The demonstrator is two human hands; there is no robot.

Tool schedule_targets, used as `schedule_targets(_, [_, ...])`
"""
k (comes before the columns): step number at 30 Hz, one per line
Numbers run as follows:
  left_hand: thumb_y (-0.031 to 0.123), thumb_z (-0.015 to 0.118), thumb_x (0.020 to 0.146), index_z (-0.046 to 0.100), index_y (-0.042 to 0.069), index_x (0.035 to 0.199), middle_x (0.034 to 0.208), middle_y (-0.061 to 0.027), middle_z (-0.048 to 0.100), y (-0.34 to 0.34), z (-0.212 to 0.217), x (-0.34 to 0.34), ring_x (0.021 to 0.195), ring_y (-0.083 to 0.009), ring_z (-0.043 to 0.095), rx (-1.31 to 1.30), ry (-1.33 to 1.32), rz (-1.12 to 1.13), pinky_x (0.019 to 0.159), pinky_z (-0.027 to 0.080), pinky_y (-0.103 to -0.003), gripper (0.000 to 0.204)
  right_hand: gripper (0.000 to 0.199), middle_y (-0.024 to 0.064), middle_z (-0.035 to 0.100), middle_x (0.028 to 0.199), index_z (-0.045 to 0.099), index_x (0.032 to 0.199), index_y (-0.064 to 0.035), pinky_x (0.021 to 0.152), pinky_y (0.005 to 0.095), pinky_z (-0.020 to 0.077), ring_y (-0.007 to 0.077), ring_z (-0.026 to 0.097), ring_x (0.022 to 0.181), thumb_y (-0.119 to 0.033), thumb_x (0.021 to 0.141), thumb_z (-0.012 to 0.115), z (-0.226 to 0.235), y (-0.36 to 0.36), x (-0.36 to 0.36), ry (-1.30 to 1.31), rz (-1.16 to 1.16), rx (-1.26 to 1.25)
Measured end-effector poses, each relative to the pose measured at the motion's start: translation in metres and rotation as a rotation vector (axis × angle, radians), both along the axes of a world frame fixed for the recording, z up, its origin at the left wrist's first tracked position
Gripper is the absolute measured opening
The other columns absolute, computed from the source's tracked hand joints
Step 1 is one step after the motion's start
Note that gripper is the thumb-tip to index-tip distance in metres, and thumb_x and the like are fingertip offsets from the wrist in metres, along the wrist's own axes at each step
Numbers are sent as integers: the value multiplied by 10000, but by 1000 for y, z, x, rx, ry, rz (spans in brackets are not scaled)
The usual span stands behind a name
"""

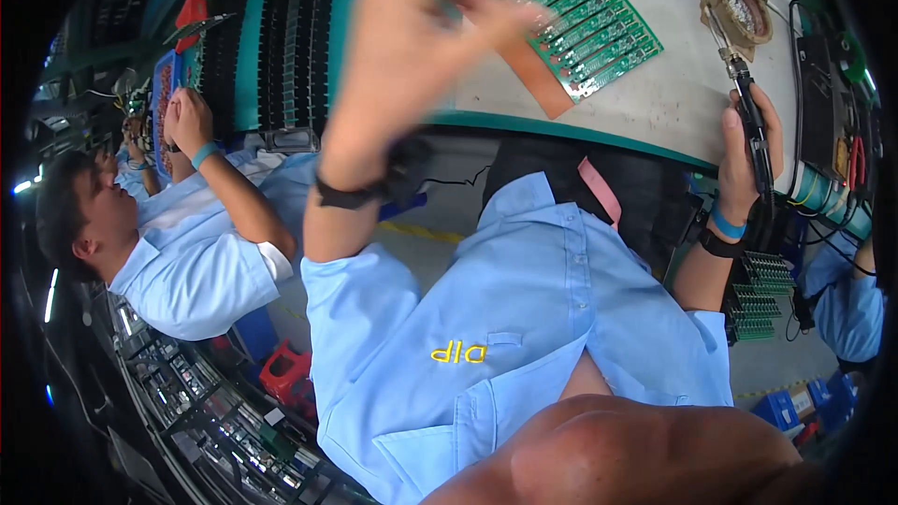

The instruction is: The person places a metal plate over a circuit board, solders components onto it, and then breaks the board into smaller pieces. They finish by soldering components onto the individual circuit board pieces.

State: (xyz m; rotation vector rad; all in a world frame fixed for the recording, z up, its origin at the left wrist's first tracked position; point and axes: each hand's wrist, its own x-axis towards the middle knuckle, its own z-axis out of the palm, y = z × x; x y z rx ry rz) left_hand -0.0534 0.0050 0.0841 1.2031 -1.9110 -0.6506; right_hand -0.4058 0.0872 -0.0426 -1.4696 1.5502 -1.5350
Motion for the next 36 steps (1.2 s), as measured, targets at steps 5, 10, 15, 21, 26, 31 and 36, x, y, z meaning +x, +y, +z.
schedule_targets(5, [347, 888, 828, 706, 3, 939, 861, -65, 726, -77, -8, 172, 777, -80, 673, 174, -20, 586, 665, 512, -238, 404, 454, 184, 710, 1227, 591, 1367, 43, 1001, 318, 522, 219, 683, 1137, -50, 947, 737, 5, 3, -1, -4, 50, 8])
schedule_targets(10, [386, 833, 876, 722, -22, 978, 846, -75, 766, -118, -24, 218, 695, -123, 706, 249, -276, 837, 628, 535, -249, 435, 447, 166, 714, 1191, 610, 1344, 36, 967, 304, 526, 200, 684, 1096, -49, 929, 754, 10, 1, 1, -7, 42, -2])
schedule_targets(15, [317, 824, 882, 725, -16, 991, 785, -77, 769, -152, -30, 215, 659, -158, 732, 404, -418, 959, 594, 554, -260, 364, 438, 159, 716, 1176, 618, 1335, 34, 960, 302, 524, 192, 685, 1085, -46, 925, 754, 9, 1, -2, 28, 36, -13])
schedule_targets(21, [281, 839, 868, 734, -40, 971, 843, -90, 781, -160, -54, 236, 719, -159, 752, 437, 62, 1021, 614, 564, -251, 353, 436, 166, 715, 1191, 610, 1343, 40, 979, 312, 520, 202, 685, 1110, -40, 934, 740, 7, 4, -7, 84, 76, -20])
schedule_targets(26, [245, 820, 881, 745, -55, 991, 909, -105, 787, -145, -29, 238, 791, -198, 769, 167, -75, 857, 643, 579, -293, 328, 433, 159, 715, 1189, 612, 1341, 37, 976, 308, 518, 196, 683, 1102, -47, 936, 742, 10, 6, -7, 106, 73, -10])
schedule_targets(31, [238, 787, 891, 767, 61, 1109, 1011, -127, 781, -127, 12, 258, 917, -301, 762, -174, -876, 390, 755, 592, -398, 282, 434, 155, 718, 1186, 613, 1345, 30, 967, 303, 525, 190, 685, 1090, -42, 938, 743, 10, 4, -7, 83, 58, 13])
schedule_targets(36, [270, 776, 879, 775, 187, 1159, 1104, -125, 754, -124, -8, 258, 1019, -353, 715, -36, -1135, 392, 867, 568, -443, 293, 431, 155, 723, 1183, 614, 1348, 26, 955, 301, 535, 187, 689, 1078, -34, 940, 739, 11, 4, -5, 84, 39, 22])
